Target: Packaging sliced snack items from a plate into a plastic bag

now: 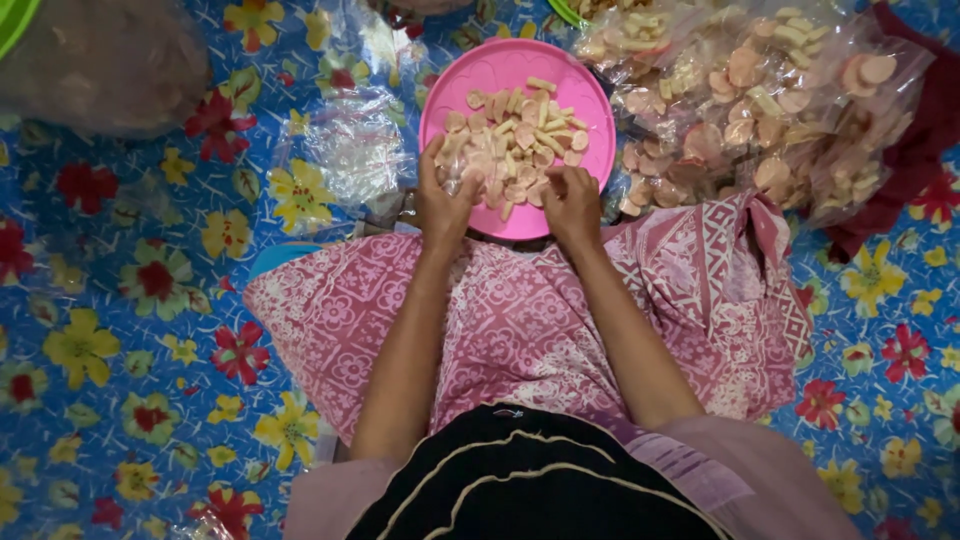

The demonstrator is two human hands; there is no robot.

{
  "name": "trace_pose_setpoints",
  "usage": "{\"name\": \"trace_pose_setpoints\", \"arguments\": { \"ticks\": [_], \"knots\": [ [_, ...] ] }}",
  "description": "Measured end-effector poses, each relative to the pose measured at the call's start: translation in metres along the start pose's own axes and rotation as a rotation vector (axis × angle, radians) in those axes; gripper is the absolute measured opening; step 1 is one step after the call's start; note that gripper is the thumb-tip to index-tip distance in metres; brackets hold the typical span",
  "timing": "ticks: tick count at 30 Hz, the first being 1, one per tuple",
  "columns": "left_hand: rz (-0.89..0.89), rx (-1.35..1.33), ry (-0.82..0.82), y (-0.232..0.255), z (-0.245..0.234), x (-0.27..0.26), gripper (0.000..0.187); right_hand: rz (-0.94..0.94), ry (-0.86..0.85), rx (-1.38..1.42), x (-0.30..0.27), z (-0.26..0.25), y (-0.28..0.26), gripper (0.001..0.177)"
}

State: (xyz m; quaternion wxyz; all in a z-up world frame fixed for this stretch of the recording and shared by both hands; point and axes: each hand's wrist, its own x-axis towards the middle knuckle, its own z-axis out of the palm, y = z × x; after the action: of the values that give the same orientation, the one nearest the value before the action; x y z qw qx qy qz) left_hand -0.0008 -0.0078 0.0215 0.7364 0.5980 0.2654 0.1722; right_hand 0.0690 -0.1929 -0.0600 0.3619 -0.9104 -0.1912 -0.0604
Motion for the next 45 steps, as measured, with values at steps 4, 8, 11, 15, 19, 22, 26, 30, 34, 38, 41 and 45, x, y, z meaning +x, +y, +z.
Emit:
{"name": "trace_pose_setpoints", "arguments": {
  "ticks": [4, 8, 11, 15, 19, 22, 26, 30, 34, 38, 41, 45],
  "knots": [
    [-0.008, 0.027, 0.012, 0.001, 0.000, -0.002, 0.065, -0.100, 0.009, -0.110, -0.002, 0.006, -0.003, 0.024],
    [0.049, 0.103, -0.009, -0.001, 0.000, -0.003, 0.062, -0.150, -0.155, -0.229, -0.005, 0.010, -0.007, 0.025],
    [0.072, 0.173, -0.016, -0.004, 0.002, -0.006, 0.062, -0.147, -0.192, -0.206, -0.004, 0.013, -0.009, 0.022],
    [0.103, 0.363, -0.017, -0.012, -0.001, -0.004, 0.064, -0.078, -0.181, -0.126, -0.007, 0.010, -0.014, 0.024],
    [0.067, 0.422, -0.004, -0.020, -0.001, -0.001, 0.059, -0.014, -0.169, -0.052, -0.007, 0.007, -0.017, 0.021],
    [0.009, 0.443, 0.007, -0.020, 0.001, 0.000, 0.055, 0.189, -0.151, 0.199, -0.006, 0.000, -0.027, 0.020],
    [0.026, 0.378, -0.098, -0.023, -0.002, 0.000, 0.052, 0.413, -0.129, 0.658, -0.004, -0.019, -0.045, 0.023],
    [0.044, 0.310, -0.151, -0.016, -0.001, -0.001, 0.050, 0.480, -0.100, 0.906, 0.000, -0.007, -0.031, 0.024],
    [0.050, 0.289, -0.177, -0.023, -0.001, 0.002, 0.052, 0.531, -0.111, 0.930, 0.000, -0.001, -0.021, 0.025],
    [0.038, 0.254, -0.234, -0.028, 0.000, 0.004, 0.053, 0.528, -0.138, 0.961, 0.003, -0.007, -0.026, 0.025],
    [0.038, 0.270, -0.233, -0.028, 0.002, 0.004, 0.052, 0.542, -0.142, 0.973, 0.004, -0.008, -0.028, 0.024],
    [0.057, 0.314, -0.207, -0.022, 0.004, 0.001, 0.052, 0.574, -0.155, 1.008, 0.008, -0.016, -0.044, 0.018]
  ]
}}
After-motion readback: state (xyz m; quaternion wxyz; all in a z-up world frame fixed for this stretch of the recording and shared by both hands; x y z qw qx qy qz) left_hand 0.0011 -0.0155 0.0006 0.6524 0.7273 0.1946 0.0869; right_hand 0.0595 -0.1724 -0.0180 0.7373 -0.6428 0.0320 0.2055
